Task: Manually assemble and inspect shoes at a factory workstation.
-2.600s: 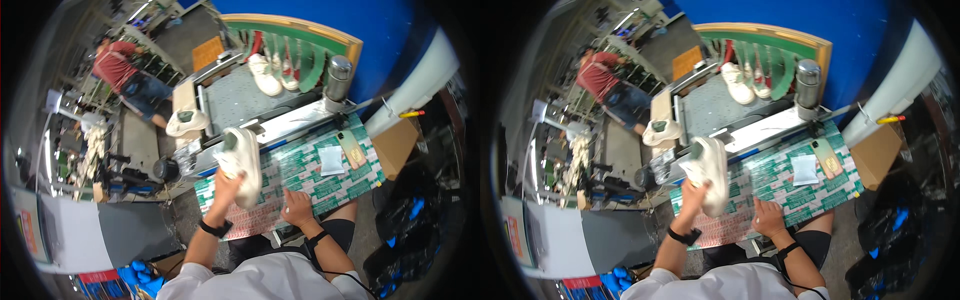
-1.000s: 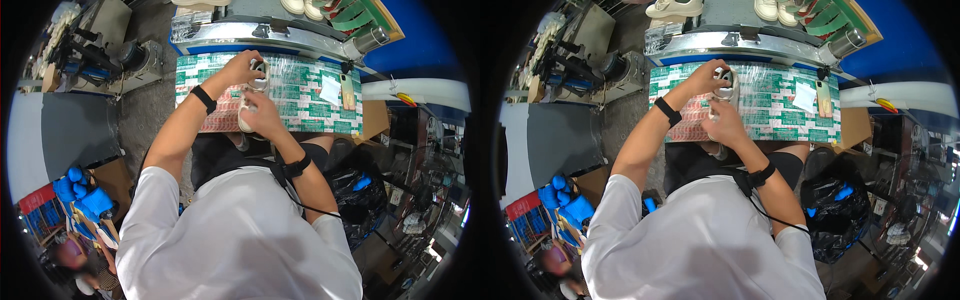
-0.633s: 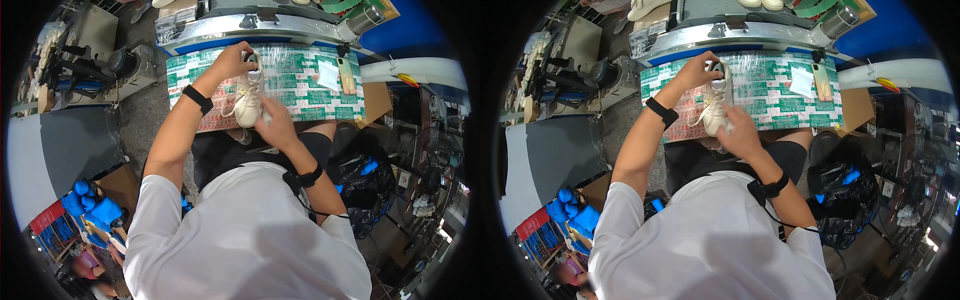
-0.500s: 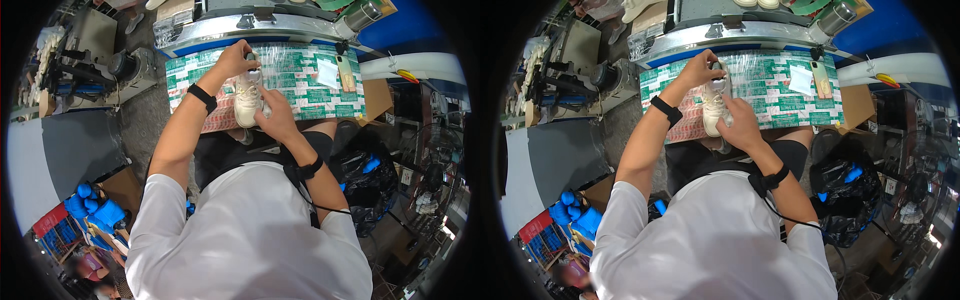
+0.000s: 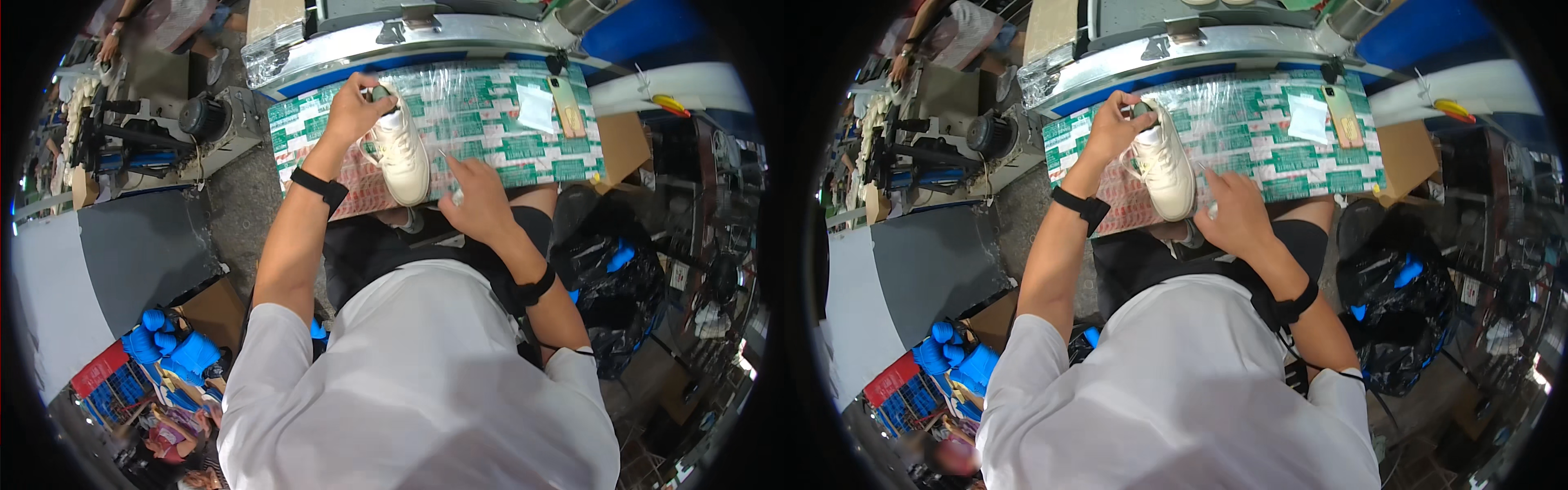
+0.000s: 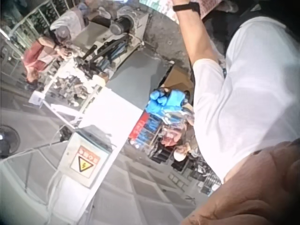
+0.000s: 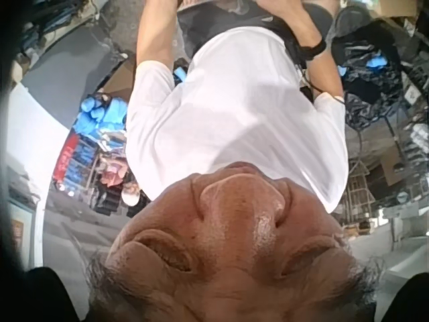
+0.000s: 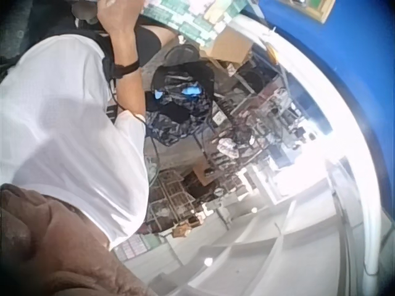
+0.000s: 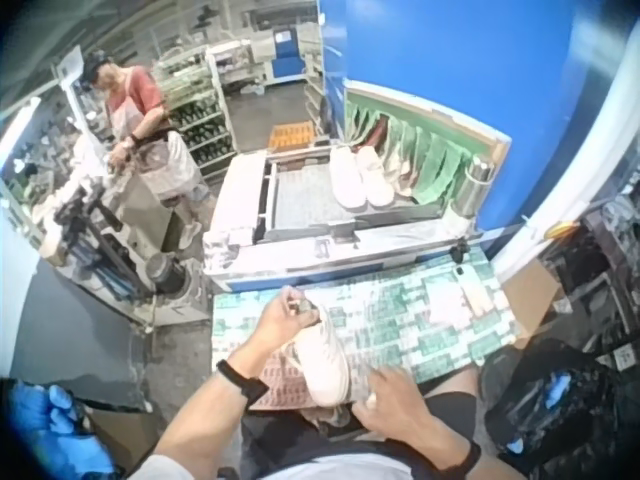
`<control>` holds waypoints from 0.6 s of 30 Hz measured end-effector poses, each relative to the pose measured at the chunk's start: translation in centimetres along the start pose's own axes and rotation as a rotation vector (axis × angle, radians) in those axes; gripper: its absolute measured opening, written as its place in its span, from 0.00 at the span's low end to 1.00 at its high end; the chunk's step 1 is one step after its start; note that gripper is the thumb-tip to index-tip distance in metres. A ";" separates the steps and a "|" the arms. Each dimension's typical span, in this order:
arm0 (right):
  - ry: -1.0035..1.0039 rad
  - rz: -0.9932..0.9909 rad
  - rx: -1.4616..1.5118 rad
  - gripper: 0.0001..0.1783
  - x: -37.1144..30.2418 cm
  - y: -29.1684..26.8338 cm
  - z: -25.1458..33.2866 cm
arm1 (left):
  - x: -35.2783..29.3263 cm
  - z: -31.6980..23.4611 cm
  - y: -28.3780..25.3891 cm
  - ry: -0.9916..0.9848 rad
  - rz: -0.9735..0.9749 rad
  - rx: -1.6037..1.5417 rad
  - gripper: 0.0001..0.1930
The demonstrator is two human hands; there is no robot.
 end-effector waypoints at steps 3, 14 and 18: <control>-0.108 -0.107 0.217 0.36 2.3 1.4 1.6 | 0.6 -0.6 -0.3 0.026 -0.015 0.143 0.26; -0.285 -0.077 -0.104 0.38 2.0 2.6 -0.2 | -0.1 -1.3 -0.3 -0.042 0.005 0.102 0.25; -0.222 -0.102 -0.015 0.38 1.2 1.4 3.2 | 0.5 -1.0 -0.2 -0.015 -0.021 0.167 0.25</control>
Point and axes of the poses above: each hand's wrist, its own x-axis towards the middle knuckle, its own y-axis out of the palm, z = x × y, the point moved 1 cm from there along x, towards the middle knuckle, and after that the axes turned 7 degrees about -z, right-handed, at the moved point
